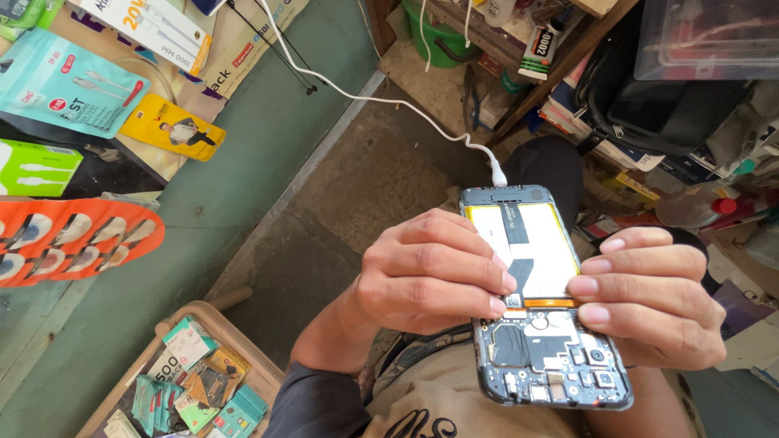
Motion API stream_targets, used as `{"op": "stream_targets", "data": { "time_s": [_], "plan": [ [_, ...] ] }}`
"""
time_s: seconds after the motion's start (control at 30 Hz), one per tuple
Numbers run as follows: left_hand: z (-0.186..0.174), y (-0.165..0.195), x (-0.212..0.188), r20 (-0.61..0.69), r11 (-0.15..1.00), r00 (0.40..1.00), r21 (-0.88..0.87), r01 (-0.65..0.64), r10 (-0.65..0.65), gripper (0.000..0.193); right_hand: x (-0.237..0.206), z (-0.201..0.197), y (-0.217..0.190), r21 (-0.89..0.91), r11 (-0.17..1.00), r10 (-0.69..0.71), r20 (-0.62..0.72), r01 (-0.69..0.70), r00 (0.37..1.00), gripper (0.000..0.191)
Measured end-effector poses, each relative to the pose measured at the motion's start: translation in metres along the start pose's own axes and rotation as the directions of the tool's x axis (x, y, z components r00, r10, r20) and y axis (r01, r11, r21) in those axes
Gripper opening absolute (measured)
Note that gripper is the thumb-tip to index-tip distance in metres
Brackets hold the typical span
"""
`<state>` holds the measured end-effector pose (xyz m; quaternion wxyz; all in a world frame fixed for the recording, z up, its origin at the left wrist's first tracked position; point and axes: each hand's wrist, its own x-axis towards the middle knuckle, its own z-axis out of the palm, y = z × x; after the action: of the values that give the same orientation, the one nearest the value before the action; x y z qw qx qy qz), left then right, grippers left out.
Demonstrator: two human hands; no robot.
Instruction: The person holds a smartphone, removes the back cover to expose the battery and motherboard, and then reattaches the cover. The person repeatedly presses the side edges of the phone to ensure the cover is seated.
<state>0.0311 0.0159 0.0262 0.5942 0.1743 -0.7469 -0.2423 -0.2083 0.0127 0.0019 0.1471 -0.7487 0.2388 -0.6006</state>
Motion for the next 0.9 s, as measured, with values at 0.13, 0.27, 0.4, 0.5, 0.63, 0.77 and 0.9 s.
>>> {"op": "stream_targets", "data": {
  "time_s": [0.13, 0.27, 0.4, 0.5, 0.63, 0.77, 0.9],
  "plan": [
    [-0.0011, 0.0010, 0.0012, 0.006, 0.999, 1.000, 0.030, -0.013, 0.012, 0.017, -0.0006, 0.0010, -0.0002, 0.006, 1.000, 0.011, -0.011, -0.011, 1.000, 0.017],
    [-0.0010, 0.0010, 0.0022, 0.004, 0.998, 0.999, 0.048, -0.037, 0.037, 0.016, -0.0010, -0.0009, 0.0011, 0.013, 1.000, -0.001, 0.004, 0.001, 1.000, 0.016],
    [-0.0006, 0.0012, 0.0022, -0.003, 0.997, 0.999, 0.060, -0.047, 0.048, 0.016, -0.0021, -0.0020, 0.0034, 0.021, 1.000, -0.017, 0.009, 0.017, 1.000, 0.015],
    [-0.0003, 0.0029, 0.0015, -0.012, 0.999, 1.000, 0.032, -0.011, 0.012, 0.017, -0.0029, -0.0023, 0.0047, 0.019, 0.999, -0.034, 0.009, 0.034, 0.999, 0.015],
    [0.0003, 0.0050, 0.0006, -0.031, 0.998, 0.999, -0.034, 0.043, -0.044, 0.018, -0.0028, -0.0052, 0.0055, 0.024, 0.998, -0.052, 0.032, 0.051, 0.998, 0.013],
    [0.0002, 0.0050, 0.0003, -0.023, 0.998, 0.999, -0.050, 0.041, -0.042, 0.018, -0.0030, -0.0080, 0.0037, 0.014, 0.999, -0.049, 0.056, 0.048, 0.997, 0.013],
    [0.0000, 0.0052, 0.0007, -0.021, 0.998, 0.999, -0.049, 0.042, -0.044, 0.018, -0.0029, -0.0068, 0.0043, 0.024, 0.999, -0.043, 0.044, 0.042, 0.998, 0.013]
  ]
}}
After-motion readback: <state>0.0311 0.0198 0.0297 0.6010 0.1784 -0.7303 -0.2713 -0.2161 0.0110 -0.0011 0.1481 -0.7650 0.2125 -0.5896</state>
